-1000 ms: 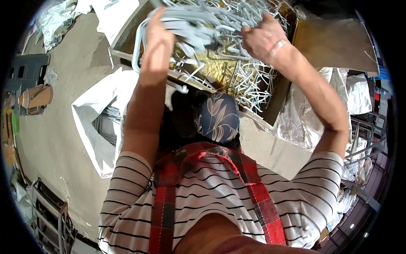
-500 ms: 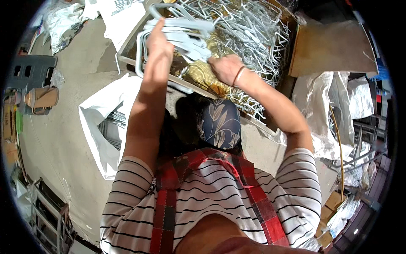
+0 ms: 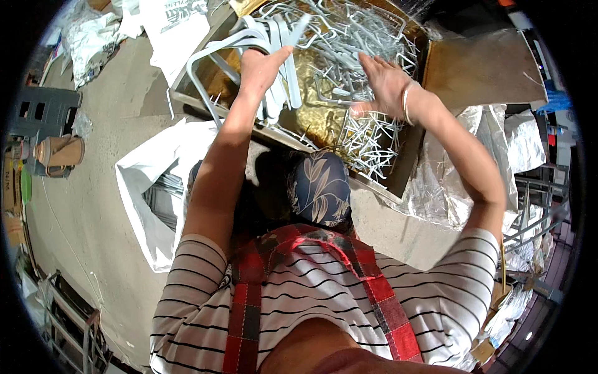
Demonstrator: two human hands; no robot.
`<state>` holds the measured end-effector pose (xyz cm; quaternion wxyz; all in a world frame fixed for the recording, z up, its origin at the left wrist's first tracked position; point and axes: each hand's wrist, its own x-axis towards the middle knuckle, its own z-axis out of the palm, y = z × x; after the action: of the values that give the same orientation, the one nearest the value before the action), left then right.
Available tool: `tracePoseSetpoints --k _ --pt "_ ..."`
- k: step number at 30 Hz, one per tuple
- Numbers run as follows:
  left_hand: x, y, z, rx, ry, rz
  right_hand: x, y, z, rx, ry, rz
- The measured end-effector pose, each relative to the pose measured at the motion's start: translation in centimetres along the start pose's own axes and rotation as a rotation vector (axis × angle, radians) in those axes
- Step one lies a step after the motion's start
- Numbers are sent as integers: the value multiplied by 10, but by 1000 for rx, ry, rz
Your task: The person sorts white plastic hangers from a large pile in a wooden bin. They pick up hangers, separate them, and place them into a white sack on the floor. The process involves repetitive picking and placing of the hangers.
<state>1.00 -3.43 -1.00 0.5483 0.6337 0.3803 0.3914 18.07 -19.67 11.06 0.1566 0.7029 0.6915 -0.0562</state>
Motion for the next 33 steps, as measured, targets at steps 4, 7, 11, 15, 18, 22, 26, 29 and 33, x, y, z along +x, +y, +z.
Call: tracePoseSetpoints --k 4,7,11,15,18,22,26,29,33 --pt "-16 1 24 -149 -354 154 49 23 34 1916 -5 545" --pt "-28 -6 32 -104 -607 145 77 -2 54 2255 230 381" --pt "-37 -1 28 -28 -636 113 84 -1 75 2387 103 286" --pt "-35 -5 29 -190 -575 69 82 7 85 2502 222 267" --pt "-23 -9 24 -386 -646 -93 76 14 93 2577 362 324" --pt "-17 0 19 -700 -345 -389 58 19 91 2547 520 301" --pt "-2 6 0 -752 81 -652 33 6 66 2003 558 113" --pt "17 -15 -13 -995 -171 -703 19 -17 44 1459 475 27" --pt "-4 20 -11 -1089 -327 -462 3 -50 30 1018 -78 -187"
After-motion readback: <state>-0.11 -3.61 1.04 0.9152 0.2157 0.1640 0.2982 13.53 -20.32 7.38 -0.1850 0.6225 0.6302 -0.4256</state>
